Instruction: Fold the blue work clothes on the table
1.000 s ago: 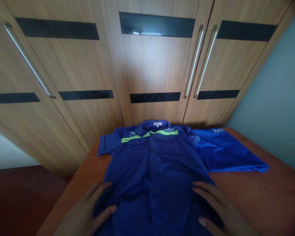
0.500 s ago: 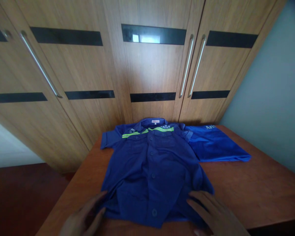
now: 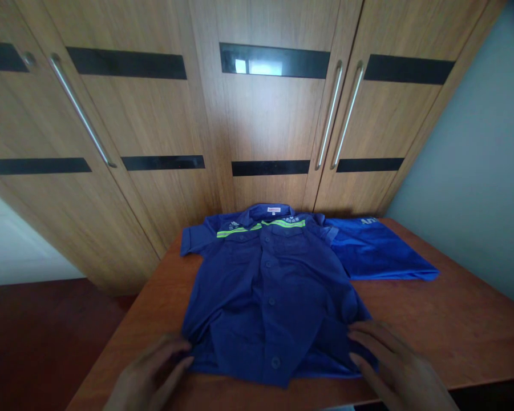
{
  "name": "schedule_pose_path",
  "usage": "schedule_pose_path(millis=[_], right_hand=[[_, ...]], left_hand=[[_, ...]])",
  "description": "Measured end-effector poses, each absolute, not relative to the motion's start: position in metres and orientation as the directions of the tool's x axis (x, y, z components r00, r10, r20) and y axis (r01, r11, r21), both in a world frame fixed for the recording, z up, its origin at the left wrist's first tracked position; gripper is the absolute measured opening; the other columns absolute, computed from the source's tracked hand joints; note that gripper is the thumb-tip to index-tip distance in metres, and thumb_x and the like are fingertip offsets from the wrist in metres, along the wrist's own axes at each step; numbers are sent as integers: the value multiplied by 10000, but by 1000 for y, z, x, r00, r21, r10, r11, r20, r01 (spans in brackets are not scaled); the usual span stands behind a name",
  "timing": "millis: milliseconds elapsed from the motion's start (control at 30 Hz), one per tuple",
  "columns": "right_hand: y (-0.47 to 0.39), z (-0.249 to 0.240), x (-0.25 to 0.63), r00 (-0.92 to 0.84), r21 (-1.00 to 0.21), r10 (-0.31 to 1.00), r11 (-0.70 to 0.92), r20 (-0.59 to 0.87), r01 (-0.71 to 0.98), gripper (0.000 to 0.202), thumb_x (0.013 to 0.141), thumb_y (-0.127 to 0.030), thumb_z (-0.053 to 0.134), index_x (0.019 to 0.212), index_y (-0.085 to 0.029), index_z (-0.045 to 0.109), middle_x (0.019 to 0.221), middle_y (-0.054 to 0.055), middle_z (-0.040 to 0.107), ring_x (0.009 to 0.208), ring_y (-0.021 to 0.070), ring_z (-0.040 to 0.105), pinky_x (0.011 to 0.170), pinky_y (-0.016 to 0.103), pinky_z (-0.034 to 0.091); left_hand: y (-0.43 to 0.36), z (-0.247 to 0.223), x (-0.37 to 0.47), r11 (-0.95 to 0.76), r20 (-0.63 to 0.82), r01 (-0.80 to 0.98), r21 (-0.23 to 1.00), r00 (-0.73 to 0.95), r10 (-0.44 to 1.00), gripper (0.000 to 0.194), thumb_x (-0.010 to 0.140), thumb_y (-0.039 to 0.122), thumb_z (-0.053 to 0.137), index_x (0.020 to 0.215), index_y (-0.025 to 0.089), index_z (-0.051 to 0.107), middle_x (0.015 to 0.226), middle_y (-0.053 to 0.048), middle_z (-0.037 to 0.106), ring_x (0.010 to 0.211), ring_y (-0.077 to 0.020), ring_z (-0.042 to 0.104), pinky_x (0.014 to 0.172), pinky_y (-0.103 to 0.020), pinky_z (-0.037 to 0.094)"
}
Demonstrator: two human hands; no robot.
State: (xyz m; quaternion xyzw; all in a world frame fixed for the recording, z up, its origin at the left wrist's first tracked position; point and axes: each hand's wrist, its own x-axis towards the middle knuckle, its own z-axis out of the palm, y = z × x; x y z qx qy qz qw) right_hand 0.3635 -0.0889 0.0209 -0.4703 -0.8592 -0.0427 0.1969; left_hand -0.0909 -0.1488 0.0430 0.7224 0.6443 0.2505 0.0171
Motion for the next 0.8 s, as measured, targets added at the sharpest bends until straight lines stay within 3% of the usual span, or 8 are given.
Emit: schedule_pose_path(millis=[100, 233, 467, 600, 700, 800], right_hand=[[-91, 19, 360, -486, -109, 804, 548, 342, 830, 250, 895, -399, 565, 1107, -312, 664, 1109, 11, 691, 1004, 177, 674, 868, 273, 566], [-93, 17, 358, -514, -123, 822, 552, 247, 824, 318, 854, -425, 607, 1145, -304, 650, 1133, 23, 685, 970, 186, 687, 800, 265, 585], [-92, 22, 349, -457, -70, 876, 471, 153, 879, 344, 850, -155, 465, 1097, -295, 660, 1073, 20, 696, 902, 202, 696, 717, 309, 583], [-81, 29, 349, -346, -40, 927, 355, 142, 934, 365, 842, -120, 412, 1010, -293, 686, 942, 7, 722, 764, 198, 710, 601, 288, 551], [-70, 41, 365, -221, -102, 952, 247, 210, 964, 299, 854, -211, 434, 971, -307, 692, 867, -3, 732, 693, 204, 707, 538, 278, 521], [-62, 50, 394, -64, -293, 932, 176, 357, 940, 271, 851, -342, 456, 958, -269, 695, 815, 15, 733, 653, 207, 699, 565, 286, 531]], left_hand=[[-147, 38, -86, -160, 240, 943, 291, 90, 967, 277, 814, 514, 576, 914, 322, 749, 952, 14, 762, 857, -196, 729, 811, -260, 580], [-145, 34, -89, -137, 199, 957, 254, 87, 976, 274, 858, 408, 501, 943, 324, 747, 983, 17, 760, 878, -200, 728, 812, -281, 583], [-142, 40, -92, -171, 324, 943, 287, 73, 943, 314, 882, 428, 457, 896, 293, 740, 887, 24, 773, 765, -175, 741, 720, -217, 590], [-141, 48, -98, -148, 406, 935, 322, 5, 914, 380, 879, 526, 450, 879, 270, 731, 871, 4, 773, 752, -181, 739, 711, -215, 589], [-145, 47, -113, -121, 442, 930, 348, -49, 896, 421, 860, 598, 458, 869, 274, 726, 870, 8, 771, 770, -186, 736, 723, -227, 593], [-151, 39, -133, -55, 470, 924, 378, -141, 871, 453, 820, 665, 480, 860, 284, 721, 869, 21, 770, 782, -186, 734, 743, -238, 597]])
